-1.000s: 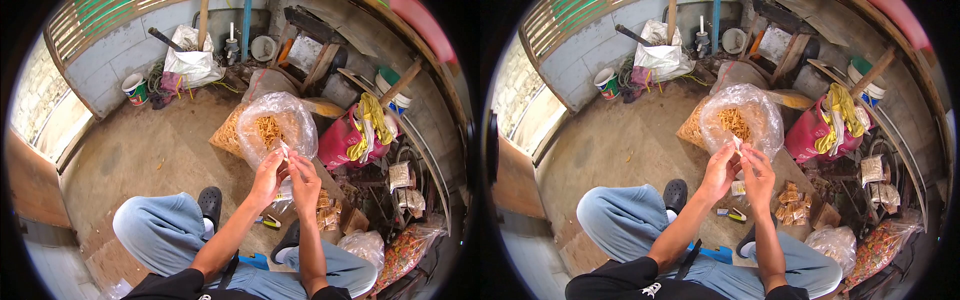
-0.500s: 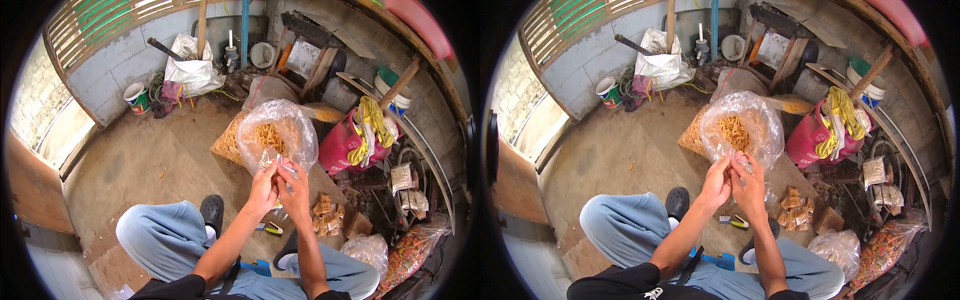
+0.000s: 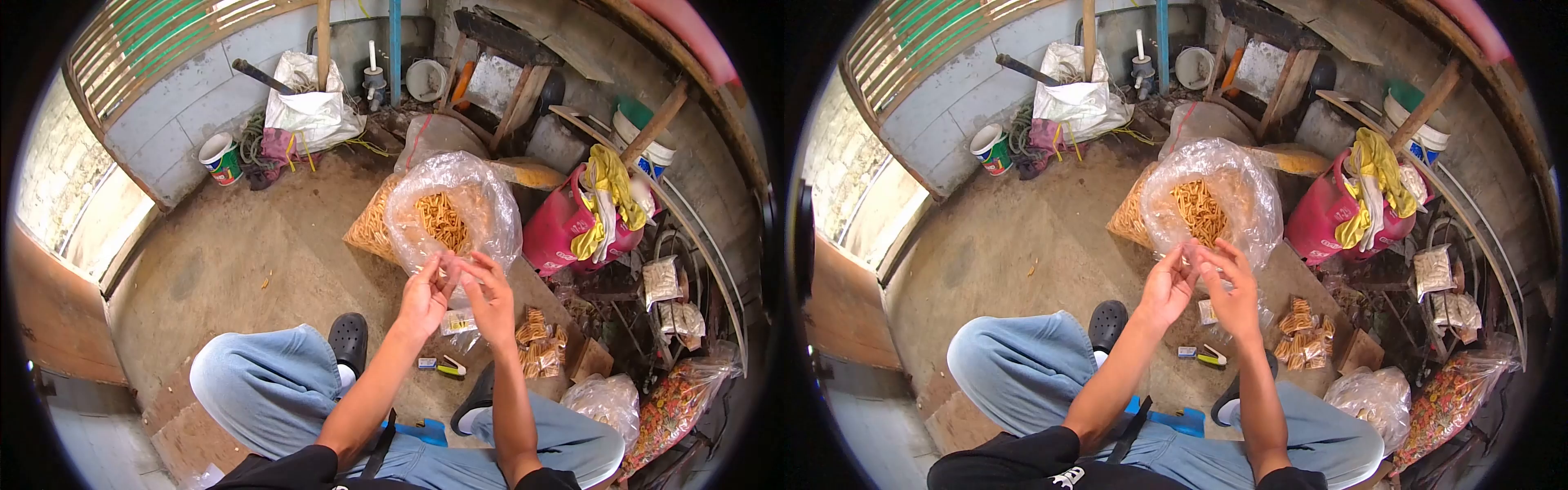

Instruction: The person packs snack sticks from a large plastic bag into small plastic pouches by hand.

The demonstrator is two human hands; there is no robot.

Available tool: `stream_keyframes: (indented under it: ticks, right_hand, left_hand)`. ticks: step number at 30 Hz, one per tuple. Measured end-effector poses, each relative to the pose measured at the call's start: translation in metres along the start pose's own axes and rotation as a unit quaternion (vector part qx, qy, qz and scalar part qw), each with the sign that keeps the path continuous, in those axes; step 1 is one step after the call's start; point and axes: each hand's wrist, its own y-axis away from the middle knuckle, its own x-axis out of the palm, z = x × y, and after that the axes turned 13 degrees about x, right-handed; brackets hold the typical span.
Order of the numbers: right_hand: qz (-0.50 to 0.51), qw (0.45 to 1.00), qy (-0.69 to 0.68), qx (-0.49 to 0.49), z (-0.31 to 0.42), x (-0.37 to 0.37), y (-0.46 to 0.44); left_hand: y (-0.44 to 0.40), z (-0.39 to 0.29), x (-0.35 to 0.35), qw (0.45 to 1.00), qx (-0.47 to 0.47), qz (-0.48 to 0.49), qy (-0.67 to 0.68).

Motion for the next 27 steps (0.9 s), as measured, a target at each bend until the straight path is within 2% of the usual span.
stream_keyframes:
  ticks: [3,5,8,9,11,12,14,17,18,20,24,27]
  right_hand:
    - [-0.018,0.998,-0.057,0.016,-0.019,-0.013,-0.015]
    - [-0.058,0.997,-0.043,0.025,-0.035,-0.019,-0.029]
    - [-0.082,0.985,-0.003,0.154,-0.080,-0.025,-0.052]
    - [-0.083,0.984,-0.005,0.155,-0.103,-0.026,-0.062]
    - [-0.049,0.984,0.116,0.129,-0.151,-0.024,-0.081]
    - [-0.049,0.984,0.114,0.131,-0.164,-0.019,-0.087]
    - [-0.006,0.969,0.219,0.118,-0.185,-0.009,-0.099]
    - [0.022,0.962,0.248,0.113,-0.231,0.009,-0.119]
    - [0.022,0.962,0.244,0.116,-0.230,0.013,-0.123]
    - [0.065,0.926,0.334,0.162,-0.228,0.025,-0.135]
    - [0.059,0.917,0.360,0.161,-0.237,0.046,-0.148]
    - [0.046,0.896,0.391,0.204,-0.234,0.057,-0.150]
  left_hand:
    - [-0.012,-0.012,-0.011,0.999,0.001,-0.031,0.042]
    - [-0.018,-0.021,-0.017,0.997,0.026,-0.063,0.046]
    - [-0.024,-0.032,-0.025,0.994,0.041,-0.084,0.049]
    - [-0.026,-0.035,-0.025,0.992,0.059,-0.101,0.048]
    - [-0.026,-0.038,-0.030,0.992,0.064,-0.096,0.042]
    - [-0.027,-0.039,-0.033,0.994,0.046,-0.075,0.059]
    - [-0.027,-0.039,-0.034,0.995,0.028,-0.056,0.074]
    - [-0.028,-0.033,-0.033,0.995,0.009,-0.084,0.053]
    - [-0.028,-0.031,-0.035,0.995,0.004,-0.083,0.058]
    - [-0.032,-0.028,-0.037,0.995,0.001,-0.083,0.059]
    - [-0.036,-0.028,-0.034,0.993,0.000,-0.106,0.060]
    - [-0.042,-0.030,-0.034,0.993,0.011,-0.101,0.053]
